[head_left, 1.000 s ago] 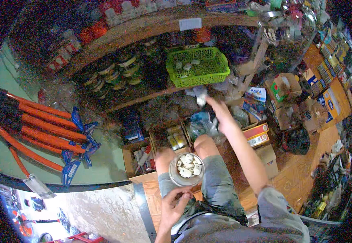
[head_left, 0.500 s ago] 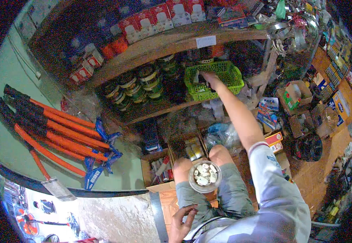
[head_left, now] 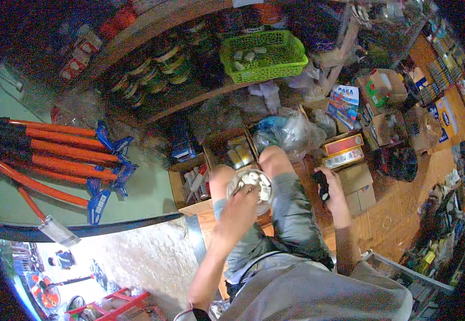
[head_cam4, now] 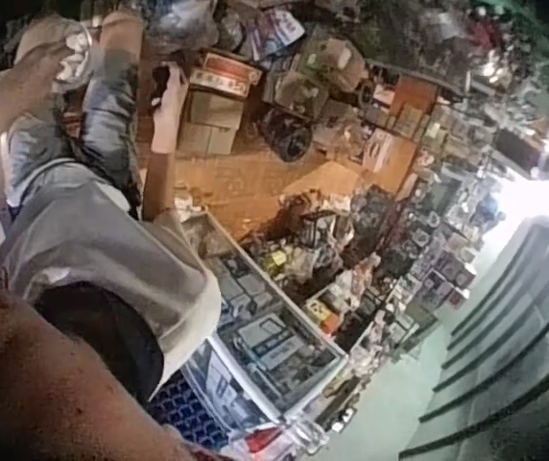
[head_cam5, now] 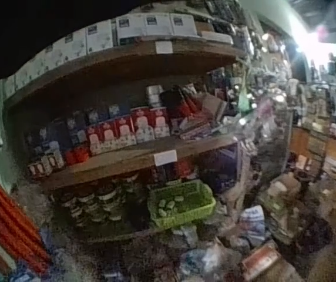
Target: Assemble small white plastic components into a larger hardware connector.
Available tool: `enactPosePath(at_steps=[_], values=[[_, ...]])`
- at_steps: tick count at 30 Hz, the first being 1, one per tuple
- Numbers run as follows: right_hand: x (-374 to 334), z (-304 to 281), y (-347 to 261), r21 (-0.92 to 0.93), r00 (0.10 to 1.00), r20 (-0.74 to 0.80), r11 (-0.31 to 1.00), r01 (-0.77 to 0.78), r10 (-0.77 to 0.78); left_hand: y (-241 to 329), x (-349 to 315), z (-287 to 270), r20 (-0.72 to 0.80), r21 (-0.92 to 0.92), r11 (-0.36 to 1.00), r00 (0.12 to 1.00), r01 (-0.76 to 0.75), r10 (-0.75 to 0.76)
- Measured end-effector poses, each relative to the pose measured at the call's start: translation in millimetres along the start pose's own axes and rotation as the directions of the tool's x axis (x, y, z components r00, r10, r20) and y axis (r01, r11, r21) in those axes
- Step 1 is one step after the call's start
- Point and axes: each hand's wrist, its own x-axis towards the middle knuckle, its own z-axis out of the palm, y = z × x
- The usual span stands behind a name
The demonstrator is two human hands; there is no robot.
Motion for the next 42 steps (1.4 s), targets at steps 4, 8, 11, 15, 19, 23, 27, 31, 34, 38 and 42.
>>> enactPosePath(at_steps=[4,8,11,15,19,23,27,31,34,38,42], values=[[-16.7,-47.1,31.0,0.003,0.998,-0.063,1.0,0.01,-0.01,-34.0,40.6,40.9,0.402,0.179,0.984,0.914,-0.025,-0.05],[-12.6,-69.7,50.8,-0.121,1.0,0.011,0.992,0.03,-0.029,-66.4,61.6,101.8,0.528,0.384,0.923,0.823,-0.011,-0.209],[-6.9,-71.8,65.7,-0.132,0.995,0.067,0.988,0.078,-0.07,-111.0,67.4,152.5,0.492,0.42,0.906,0.853,-0.056,-0.175],[-4.6,-64.7,74.3,-0.227,0.982,0.114,0.958,0.176,-0.154,-161.5,79.2,196.3,0.242,0.177,0.984,0.97,-0.032,-0.012],[-12.7,-56.6,64.9,-0.197,0.992,0.104,0.976,0.088,-0.068,-158.0,68.2,179.6,0.546,0.459,0.846,0.837,-0.27,-0.029],[-19.8,-46.2,55.3,-0.286,0.998,0.036,0.957,-0.039,0.051,-114.2,50.4,143.4,0.417,0.47,0.838,0.906,-0.277,0.065],[-21.9,-42.3,57.8,-0.264,0.998,0.065,0.964,0.038,-0.021,-80.2,79.0,112.4,0.527,0.483,0.873,0.818,-0.064,-0.231],[-21.6,-52.6,66.6,-0.283,0.994,0.064,0.954,0.1,-0.085,-46.9,54.3,71.3,0.261,0.542,0.839,0.958,-0.041,-0.121],[-19.9,-60.2,69.5,-0.257,0.999,0.026,0.966,0.035,-0.029,-17.4,37.1,32.0,0.162,0.396,0.918,0.983,0.014,-0.084],[-22.3,-57.9,58.0,-0.141,0.992,-0.059,0.985,0.098,-0.107,14.4,2.0,-24.4,-0.078,-0.119,0.993,0.997,-0.003,-0.006],[-36.3,-32.4,26.7,0.093,0.999,-0.036,0.995,-0.033,0.037,28.1,-34.0,-40.9,-0.138,-0.732,0.675,0.952,0.088,-0.273]])
